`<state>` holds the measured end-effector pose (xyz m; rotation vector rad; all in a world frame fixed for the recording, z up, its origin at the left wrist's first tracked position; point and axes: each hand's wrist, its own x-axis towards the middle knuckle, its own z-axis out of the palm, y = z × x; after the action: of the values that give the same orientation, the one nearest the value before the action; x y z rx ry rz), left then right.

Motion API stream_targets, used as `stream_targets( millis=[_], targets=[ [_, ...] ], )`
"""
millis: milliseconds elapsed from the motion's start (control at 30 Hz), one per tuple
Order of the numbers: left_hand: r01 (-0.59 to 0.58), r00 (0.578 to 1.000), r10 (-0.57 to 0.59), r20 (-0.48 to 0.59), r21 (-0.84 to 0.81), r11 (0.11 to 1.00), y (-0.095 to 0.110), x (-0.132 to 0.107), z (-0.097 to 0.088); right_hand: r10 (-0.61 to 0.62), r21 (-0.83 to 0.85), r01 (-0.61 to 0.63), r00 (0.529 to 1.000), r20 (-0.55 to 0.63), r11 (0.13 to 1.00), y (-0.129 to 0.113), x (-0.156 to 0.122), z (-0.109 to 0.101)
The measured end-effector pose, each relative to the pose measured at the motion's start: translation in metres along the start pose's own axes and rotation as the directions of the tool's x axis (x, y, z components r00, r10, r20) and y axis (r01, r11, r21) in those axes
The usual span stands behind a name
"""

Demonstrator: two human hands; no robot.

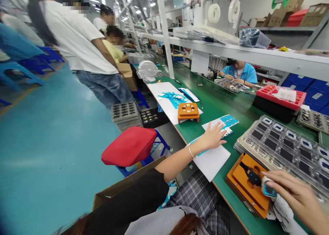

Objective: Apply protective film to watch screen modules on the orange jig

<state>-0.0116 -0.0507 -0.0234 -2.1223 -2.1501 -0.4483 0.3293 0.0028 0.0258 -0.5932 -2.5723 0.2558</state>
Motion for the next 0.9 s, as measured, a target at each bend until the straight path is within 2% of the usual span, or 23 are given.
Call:
stream_targets(
  millis=[67, 200, 233, 300, 367, 433, 500, 633, 667, 733, 900],
  targets=[
    [-0.069, 0.994, 0.066, -0.09, -0.029, 0.997, 0.019, 0.01, -0.009, 0.018, 0.101, -0.027, 0.996, 0.09, 0.994, -0.015, 0.001, 0.016],
    [-0.27, 0.942, 0.228, -0.246, -0.153, 0.95, 0.055, 0.029, -0.014, -0.034, 0.12, 0.033, 0.999, 0.007, 0.992, -0.035, 0.009, 0.029],
    [-0.346, 0.908, 0.28, -0.311, -0.183, 0.92, 0.06, 0.032, -0.011, -0.047, 0.1, 0.048, 0.999, -0.013, 0.994, -0.037, 0.011, 0.029],
    [-0.524, 0.784, 0.364, -0.502, -0.221, 0.823, 0.066, 0.033, -0.003, -0.061, 0.028, 0.063, 0.996, -0.065, 0.998, -0.042, 0.011, 0.028],
    [-0.652, 0.673, 0.389, -0.629, -0.255, 0.714, 0.067, 0.028, 0.005, 0.008, -0.055, -0.015, 0.992, -0.126, 0.998, -0.051, 0.009, 0.026],
    [-0.721, 0.633, 0.408, -0.658, -0.31, 0.619, 0.063, 0.02, 0.01, 0.134, -0.124, -0.15, 0.982, -0.131, 0.981, -0.065, 0.007, 0.022],
    [-0.776, 0.603, 0.46, -0.652, -0.346, 0.528, 0.059, 0.013, 0.01, 0.241, -0.176, -0.253, 0.967, -0.084, 0.951, -0.078, 0.004, 0.02],
    [-0.85, 0.519, 0.56, -0.645, -0.324, 0.415, 0.056, 0.007, 0.006, 0.284, -0.153, -0.281, 0.959, -0.008, 0.947, -0.088, 0.0, 0.019],
    [-0.855, 0.512, 0.569, -0.644, -0.316, 0.411, 0.056, 0.007, 0.005, 0.287, -0.126, -0.285, 0.958, -0.008, 0.95, -0.087, 0.0, 0.019],
    [-0.848, 0.522, 0.568, -0.636, -0.315, 0.427, 0.057, 0.007, 0.004, 0.302, -0.066, -0.303, 0.953, -0.021, 0.951, -0.084, 0.0, 0.02],
    [-0.8, 0.595, 0.537, -0.597, -0.381, 0.463, 0.055, 0.005, 0.002, 0.299, 0.123, -0.291, 0.953, -0.053, 0.949, -0.076, 0.008, 0.029]
  ],
)
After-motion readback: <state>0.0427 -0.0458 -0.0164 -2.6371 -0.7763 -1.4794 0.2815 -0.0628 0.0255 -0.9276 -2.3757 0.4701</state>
